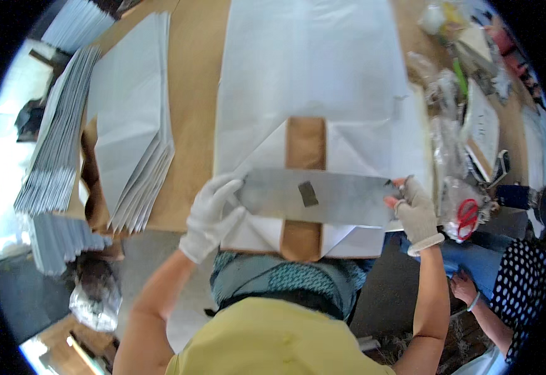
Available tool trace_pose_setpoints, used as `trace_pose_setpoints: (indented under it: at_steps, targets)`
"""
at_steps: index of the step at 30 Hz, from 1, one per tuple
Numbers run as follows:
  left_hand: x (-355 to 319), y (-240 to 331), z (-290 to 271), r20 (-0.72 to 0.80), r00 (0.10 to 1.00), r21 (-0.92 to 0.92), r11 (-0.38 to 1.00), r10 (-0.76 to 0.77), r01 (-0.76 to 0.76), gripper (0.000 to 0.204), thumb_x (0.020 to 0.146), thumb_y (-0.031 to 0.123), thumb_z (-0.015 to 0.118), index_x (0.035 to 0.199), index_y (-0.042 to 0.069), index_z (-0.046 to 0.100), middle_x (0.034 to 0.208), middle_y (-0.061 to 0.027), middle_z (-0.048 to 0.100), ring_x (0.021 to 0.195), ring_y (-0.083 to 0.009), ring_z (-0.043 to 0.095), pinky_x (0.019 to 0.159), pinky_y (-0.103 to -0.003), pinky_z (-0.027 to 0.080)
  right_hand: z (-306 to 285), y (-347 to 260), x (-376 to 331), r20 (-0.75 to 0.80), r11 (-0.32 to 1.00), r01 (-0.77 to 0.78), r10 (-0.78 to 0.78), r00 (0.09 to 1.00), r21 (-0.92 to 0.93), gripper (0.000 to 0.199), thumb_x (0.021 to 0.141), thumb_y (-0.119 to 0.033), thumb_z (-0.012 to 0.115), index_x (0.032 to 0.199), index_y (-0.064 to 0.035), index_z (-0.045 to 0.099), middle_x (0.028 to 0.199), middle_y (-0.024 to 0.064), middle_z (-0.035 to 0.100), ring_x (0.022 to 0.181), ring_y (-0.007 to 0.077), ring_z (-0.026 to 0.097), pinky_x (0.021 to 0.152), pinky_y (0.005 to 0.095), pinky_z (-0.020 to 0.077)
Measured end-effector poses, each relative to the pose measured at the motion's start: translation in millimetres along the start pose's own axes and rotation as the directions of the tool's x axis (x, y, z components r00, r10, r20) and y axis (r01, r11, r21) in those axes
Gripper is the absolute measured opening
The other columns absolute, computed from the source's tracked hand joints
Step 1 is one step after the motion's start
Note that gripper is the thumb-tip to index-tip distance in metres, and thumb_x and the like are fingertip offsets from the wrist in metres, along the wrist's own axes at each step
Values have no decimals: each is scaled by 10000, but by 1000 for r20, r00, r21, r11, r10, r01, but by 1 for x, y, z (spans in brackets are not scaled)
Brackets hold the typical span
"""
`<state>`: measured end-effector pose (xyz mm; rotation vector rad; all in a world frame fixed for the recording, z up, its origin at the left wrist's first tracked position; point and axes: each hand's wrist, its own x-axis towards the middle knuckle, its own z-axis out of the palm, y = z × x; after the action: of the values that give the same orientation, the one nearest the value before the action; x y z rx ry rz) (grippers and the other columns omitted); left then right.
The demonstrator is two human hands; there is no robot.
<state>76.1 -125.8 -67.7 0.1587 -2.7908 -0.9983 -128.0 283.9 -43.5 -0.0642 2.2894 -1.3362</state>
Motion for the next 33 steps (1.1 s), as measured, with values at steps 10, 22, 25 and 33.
trace_pose_setpoints:
  at_steps: [10,22,25,33]
  targets:
    - [37,-44,-13,246,920,-100,952,305,-289,300,668,99,911,895,68,717,980,-71,710,891,-274,717,766,-402,590,38,-3,29,-86,980,-111,98,991,-164,301,807,-83,823,1084,-9,732,960,127,685,927,262,669,843,360,541]
    - [31,35,23,418,822,349,767,387,-539,262,751,169,703,1001,95,676,979,-75,621,959,-268,645,827,-414,515,58,-54,77,296,385,383,-268,917,-840,302,734,-45,791,970,-70,604,900,159,674,925,369,683,787,474,524]
    - [39,36,44,455,816,377,753,356,-539,118,776,200,678,873,145,640,881,-36,601,866,-248,623,738,-403,473,53,-60,80,297,627,218,22,955,-747,318,767,-7,793,1022,-63,612,905,138,670,925,339,691,800,439,549]
    - [38,20,50,186,925,-17,943,331,-333,210,645,147,791,792,121,644,822,-45,609,803,-280,615,752,-403,451,31,-35,3,456,532,562,-329,827,-634,528,694,-101,904,1170,-137,676,1300,82,628,1258,322,611,1056,418,524]
